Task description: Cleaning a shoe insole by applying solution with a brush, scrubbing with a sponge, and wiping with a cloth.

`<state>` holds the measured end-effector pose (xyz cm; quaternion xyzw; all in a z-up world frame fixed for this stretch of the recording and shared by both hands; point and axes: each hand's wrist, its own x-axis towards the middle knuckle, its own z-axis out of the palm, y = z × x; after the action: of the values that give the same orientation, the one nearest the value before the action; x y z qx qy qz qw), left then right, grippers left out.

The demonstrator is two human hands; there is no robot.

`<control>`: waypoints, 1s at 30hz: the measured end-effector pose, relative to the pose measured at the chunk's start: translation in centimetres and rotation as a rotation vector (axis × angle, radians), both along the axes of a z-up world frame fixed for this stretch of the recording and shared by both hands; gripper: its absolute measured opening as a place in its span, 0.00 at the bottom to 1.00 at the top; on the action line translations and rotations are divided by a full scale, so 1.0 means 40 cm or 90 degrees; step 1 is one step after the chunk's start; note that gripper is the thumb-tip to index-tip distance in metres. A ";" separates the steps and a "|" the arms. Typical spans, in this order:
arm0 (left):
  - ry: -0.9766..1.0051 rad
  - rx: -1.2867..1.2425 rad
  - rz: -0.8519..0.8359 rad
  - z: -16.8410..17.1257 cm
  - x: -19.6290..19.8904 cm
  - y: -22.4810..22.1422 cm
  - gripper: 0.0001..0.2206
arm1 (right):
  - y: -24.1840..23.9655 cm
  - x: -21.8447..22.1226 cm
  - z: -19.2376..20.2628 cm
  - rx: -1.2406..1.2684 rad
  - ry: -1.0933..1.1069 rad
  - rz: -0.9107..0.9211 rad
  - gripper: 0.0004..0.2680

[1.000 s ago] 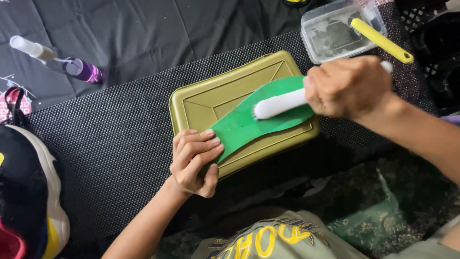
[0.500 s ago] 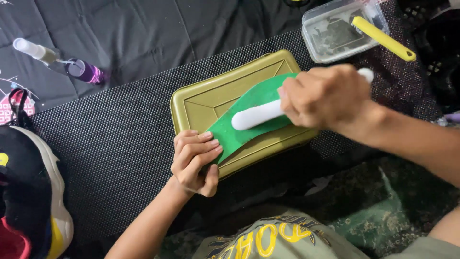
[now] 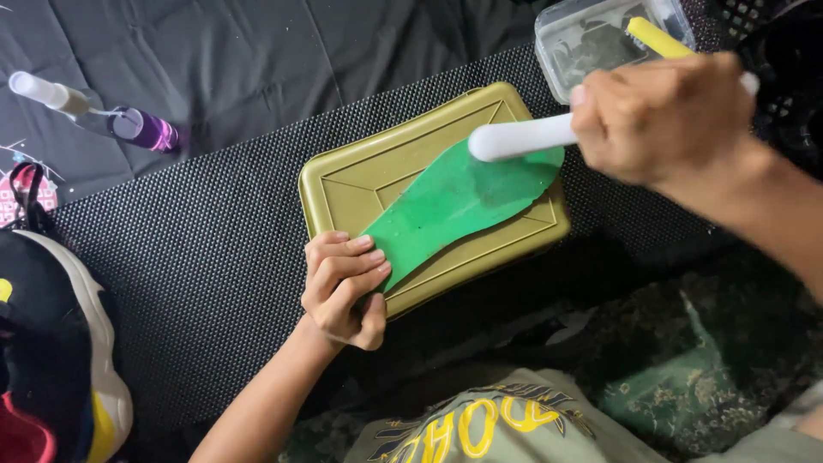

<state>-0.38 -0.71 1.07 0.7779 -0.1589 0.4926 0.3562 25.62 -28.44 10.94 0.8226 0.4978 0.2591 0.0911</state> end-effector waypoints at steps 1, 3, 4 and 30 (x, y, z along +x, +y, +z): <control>-0.002 0.000 0.000 -0.001 -0.001 0.001 0.10 | 0.026 -0.036 0.007 0.000 -0.002 0.000 0.19; 0.011 0.003 0.001 -0.002 -0.005 0.000 0.11 | 0.076 -0.110 0.019 -0.022 0.025 -0.046 0.13; 0.011 0.004 0.001 -0.002 -0.006 0.000 0.11 | 0.082 -0.118 0.014 -0.021 0.025 -0.046 0.13; 0.008 0.003 0.005 0.003 -0.005 -0.005 0.10 | 0.089 -0.157 0.039 -0.011 0.107 -0.020 0.16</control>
<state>-0.57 -0.89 1.19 0.7825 -0.1546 0.4887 0.3534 19.33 -24.88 12.50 0.8481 0.4932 0.1837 0.0603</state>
